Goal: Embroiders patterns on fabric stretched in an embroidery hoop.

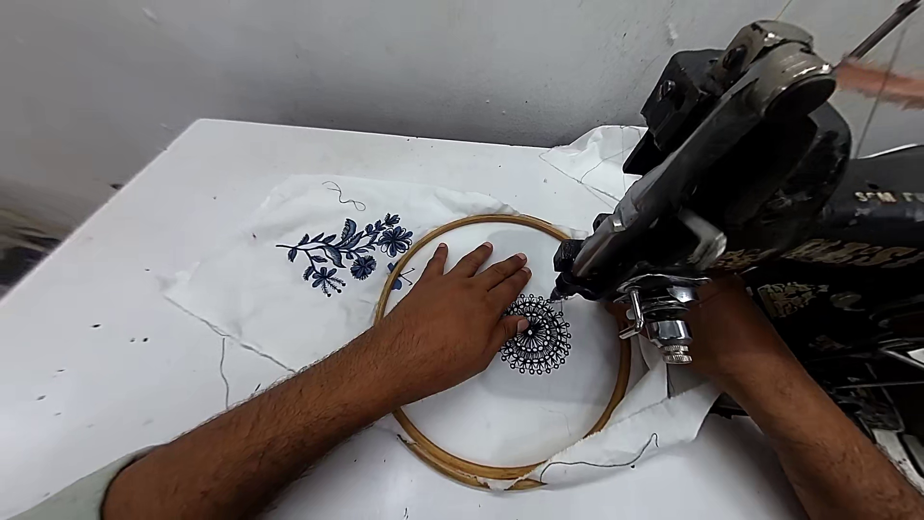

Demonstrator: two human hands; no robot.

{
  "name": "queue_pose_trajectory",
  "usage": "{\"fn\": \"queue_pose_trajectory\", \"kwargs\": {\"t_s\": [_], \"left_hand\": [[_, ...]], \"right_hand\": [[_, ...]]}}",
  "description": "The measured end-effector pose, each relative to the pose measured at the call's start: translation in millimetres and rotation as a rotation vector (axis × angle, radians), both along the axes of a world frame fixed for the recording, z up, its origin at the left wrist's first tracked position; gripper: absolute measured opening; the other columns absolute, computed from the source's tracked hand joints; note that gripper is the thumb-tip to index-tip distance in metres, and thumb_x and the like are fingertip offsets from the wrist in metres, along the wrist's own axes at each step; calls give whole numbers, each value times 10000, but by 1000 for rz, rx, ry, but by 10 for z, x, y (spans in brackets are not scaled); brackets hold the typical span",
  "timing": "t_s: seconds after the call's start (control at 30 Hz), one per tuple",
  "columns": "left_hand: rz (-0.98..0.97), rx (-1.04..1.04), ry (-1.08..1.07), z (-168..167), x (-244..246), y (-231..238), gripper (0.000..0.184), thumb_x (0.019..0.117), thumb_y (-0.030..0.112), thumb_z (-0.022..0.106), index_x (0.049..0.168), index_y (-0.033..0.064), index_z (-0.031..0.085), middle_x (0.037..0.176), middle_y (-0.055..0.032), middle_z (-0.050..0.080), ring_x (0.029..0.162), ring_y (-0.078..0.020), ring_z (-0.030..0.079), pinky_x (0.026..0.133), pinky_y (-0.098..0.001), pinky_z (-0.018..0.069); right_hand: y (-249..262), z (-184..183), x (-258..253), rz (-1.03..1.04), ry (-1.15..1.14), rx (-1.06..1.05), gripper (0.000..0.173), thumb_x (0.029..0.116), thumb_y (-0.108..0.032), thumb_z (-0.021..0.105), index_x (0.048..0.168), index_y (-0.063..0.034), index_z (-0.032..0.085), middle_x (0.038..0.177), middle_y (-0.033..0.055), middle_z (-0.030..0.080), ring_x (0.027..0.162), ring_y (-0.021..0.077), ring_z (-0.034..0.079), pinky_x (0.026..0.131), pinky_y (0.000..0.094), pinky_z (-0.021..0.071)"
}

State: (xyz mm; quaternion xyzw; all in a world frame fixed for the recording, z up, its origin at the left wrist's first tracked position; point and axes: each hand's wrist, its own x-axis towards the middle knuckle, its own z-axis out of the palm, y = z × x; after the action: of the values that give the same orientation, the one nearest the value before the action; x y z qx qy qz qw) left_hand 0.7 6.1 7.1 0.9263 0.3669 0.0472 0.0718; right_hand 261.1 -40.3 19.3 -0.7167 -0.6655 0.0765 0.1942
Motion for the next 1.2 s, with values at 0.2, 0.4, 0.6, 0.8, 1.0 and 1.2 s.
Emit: {"fn": "queue_pose_trajectory", "kwargs": {"t_s": [0.2,0.4,0.6,0.8,1.0,1.2], "left_hand": [[-17,-9,-9,-25,8,-22,612,1083,530,302,1557,181,471,1649,25,387,1542,-319,310,1155,-762,213],[-2,-14,0,-11,-11,-11,608,1087,519,301,1573,184,447,1654,29,378,1542,-307,312,1159,-760,209],[0,-24,31,21,-31,-19,602,1091,506,293,1582,189,432,1662,31,362,1545,-308,304,1142,-772,221],[-3,-11,5,-16,0,-21,599,1094,498,290,1577,178,439,1659,25,368,1546,-311,301,1153,-771,202],[5,-19,30,5,-23,-17,603,1091,506,286,1580,185,435,1663,32,361,1547,-309,300,1149,-772,210],[-1,-18,32,3,-7,-46,604,1096,499,274,1587,181,422,1668,29,351,1551,-316,288,1145,-780,202]], "right_hand": [[-41,-11,-50,-21,43,61,193,809,-131,815,771,-49,644,708,97,615,669,243,616,600,482,473],[-43,-115,-27,16,72,174,232,795,-239,743,895,-48,660,789,92,638,754,225,646,648,476,492],[-34,-151,-33,28,81,190,179,790,-204,750,781,-51,659,704,79,625,656,211,630,584,453,480],[-36,-111,-28,8,83,155,207,805,-195,771,879,-36,660,769,96,632,710,226,633,626,473,490],[-36,-152,-42,23,66,199,216,791,-224,748,833,-36,651,729,87,624,675,209,631,603,448,487],[-47,-122,-43,20,76,192,232,793,-234,747,886,-42,657,771,88,634,715,217,639,619,458,491]]}}
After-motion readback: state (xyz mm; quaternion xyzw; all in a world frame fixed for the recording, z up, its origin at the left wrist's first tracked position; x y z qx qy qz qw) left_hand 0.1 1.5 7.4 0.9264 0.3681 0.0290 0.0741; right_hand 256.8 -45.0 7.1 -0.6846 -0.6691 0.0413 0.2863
